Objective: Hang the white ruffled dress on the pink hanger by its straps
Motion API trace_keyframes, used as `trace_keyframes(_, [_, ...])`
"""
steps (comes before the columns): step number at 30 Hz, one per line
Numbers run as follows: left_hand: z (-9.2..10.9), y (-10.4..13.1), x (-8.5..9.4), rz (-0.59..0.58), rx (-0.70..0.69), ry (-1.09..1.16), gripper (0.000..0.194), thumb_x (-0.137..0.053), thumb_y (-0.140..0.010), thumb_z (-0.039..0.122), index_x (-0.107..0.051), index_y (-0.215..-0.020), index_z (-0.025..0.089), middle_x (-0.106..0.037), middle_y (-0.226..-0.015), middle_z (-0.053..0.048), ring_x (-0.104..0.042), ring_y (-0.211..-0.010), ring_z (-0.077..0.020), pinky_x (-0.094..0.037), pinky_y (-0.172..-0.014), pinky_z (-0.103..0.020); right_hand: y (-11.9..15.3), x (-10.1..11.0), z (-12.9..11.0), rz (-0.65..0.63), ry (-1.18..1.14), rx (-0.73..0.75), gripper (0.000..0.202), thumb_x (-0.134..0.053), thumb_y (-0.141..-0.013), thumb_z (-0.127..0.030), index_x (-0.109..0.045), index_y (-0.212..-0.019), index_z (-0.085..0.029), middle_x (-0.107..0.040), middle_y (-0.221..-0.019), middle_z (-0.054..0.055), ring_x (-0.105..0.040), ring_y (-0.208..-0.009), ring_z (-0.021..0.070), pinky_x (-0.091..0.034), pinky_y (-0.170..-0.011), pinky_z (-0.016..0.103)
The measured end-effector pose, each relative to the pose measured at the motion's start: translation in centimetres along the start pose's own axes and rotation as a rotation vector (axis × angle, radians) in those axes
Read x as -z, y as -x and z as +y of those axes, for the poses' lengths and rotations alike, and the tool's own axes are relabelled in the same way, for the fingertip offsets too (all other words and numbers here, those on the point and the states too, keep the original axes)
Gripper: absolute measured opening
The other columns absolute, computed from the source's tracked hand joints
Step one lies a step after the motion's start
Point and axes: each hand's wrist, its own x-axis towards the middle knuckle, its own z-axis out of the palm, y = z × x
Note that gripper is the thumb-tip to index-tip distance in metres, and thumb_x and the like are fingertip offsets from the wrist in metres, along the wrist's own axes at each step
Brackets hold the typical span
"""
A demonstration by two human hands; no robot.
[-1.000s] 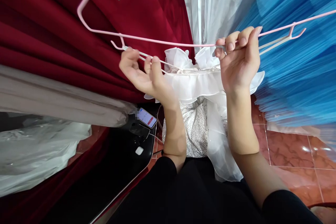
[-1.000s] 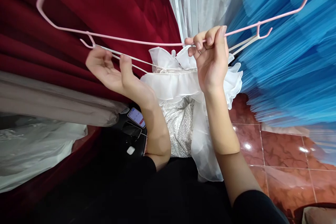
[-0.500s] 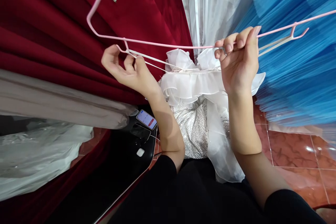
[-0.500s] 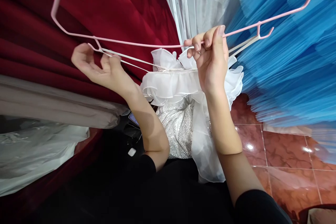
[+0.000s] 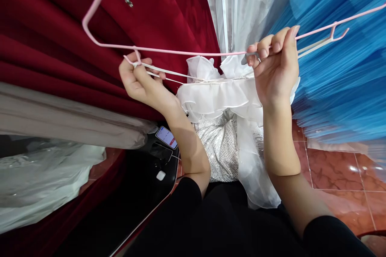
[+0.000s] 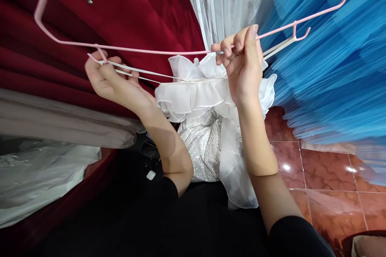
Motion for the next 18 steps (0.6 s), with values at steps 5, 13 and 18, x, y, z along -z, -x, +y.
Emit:
trace_keyframes(5, [1.1,0.1,0.3,-0.011,-0.049,0.082,0.028,-0.048,-0.075,0.022,-0.054,-0.095,0.004,-0.051,-0.067,0.001,-0.047,-0.051,-0.0052,-0.03,-0.042,-0.016,0.1,-0.3,-0.1,0.031,0.093,-0.043,0.052,-0.044,-0.086,-0.072,-0.036,-0.068,-0.023,-0.036,-0.064,-0.003,-0.057,-0.066,0.0149,-0.038,-0.054,0.026])
trace_keyframes(13, [1.4,-0.7,2.7,-0.257,-0.038,0.072,0.026,-0.056,-0.07,0.014,-0.056,-0.094,0.004,-0.062,-0.071,0.0,-0.056,-0.055,-0.0077,-0.043,-0.053,-0.022,0.1,0.0,-0.7,0.017,0.054,-0.065,0.048,-0.048,-0.088,-0.066,-0.042,-0.066,-0.023,-0.035,-0.063,-0.003,-0.057,-0.068,0.0151,-0.038,-0.057,0.026])
trace_keyframes(18, [0.5,-1.1,3.9,-0.242,-0.022,0.171,0.029,-0.066,-0.064,0.017,-0.061,-0.09,0.006,-0.062,-0.068,0.002,-0.055,-0.052,-0.0054,-0.044,-0.051,-0.019,0.0,0.0,-0.8,0.058,0.04,-0.073,0.049,-0.049,-0.087,-0.066,-0.04,-0.065,-0.023,-0.033,-0.061,-0.003,-0.058,-0.068,0.0144,-0.037,-0.054,0.024])
